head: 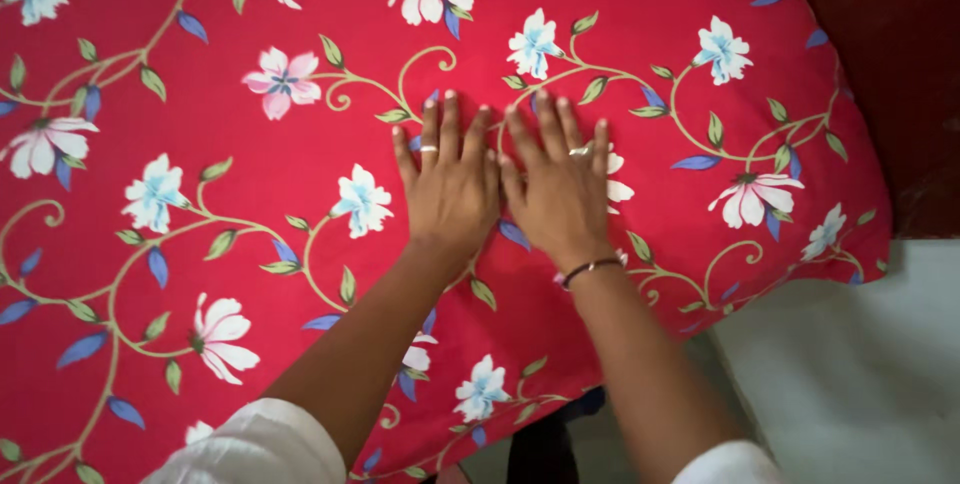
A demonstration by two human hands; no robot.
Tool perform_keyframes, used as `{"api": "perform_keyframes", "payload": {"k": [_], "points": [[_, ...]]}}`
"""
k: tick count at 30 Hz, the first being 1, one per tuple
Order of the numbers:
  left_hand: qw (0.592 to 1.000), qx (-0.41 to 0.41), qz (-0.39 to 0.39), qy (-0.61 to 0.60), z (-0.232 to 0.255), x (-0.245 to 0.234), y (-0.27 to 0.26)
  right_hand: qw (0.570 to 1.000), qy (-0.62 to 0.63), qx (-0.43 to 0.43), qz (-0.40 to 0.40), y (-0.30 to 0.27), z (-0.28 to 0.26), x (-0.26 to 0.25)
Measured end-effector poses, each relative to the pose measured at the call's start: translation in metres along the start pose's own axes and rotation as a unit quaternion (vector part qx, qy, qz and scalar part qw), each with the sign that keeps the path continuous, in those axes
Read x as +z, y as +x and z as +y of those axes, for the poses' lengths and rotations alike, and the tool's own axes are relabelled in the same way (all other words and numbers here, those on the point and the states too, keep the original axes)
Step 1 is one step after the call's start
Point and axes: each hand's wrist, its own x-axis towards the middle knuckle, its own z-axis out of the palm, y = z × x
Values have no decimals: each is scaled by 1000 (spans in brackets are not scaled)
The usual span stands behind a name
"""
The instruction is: The person smooths a red floral bedsheet on a bed, then picks up a checkered blanket from a nearby surface and spreads it over the bed, smoothing it out with both hands.
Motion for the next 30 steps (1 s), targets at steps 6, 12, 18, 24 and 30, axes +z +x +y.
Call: {"api": "perform_keyframes", "payload": {"k": [6, 12, 18, 24, 30], "points": [[998, -47, -46, 24, 41, 17, 11, 997, -1, 73, 15, 8, 106, -25], [995, -32, -73, 64, 114, 40, 27, 993, -16, 111, 48, -21, 197, -40], [986, 15, -148, 69, 201, 69, 41, 996, 66, 46, 50, -46, 286, -51], [994, 37, -91, 39, 265, 98, 43, 986, 128, 51, 89, -114, 348, -34], [997, 45, -47, 30, 269, 109, 44, 969, 126, 148, 154, -155, 333, -37]]}}
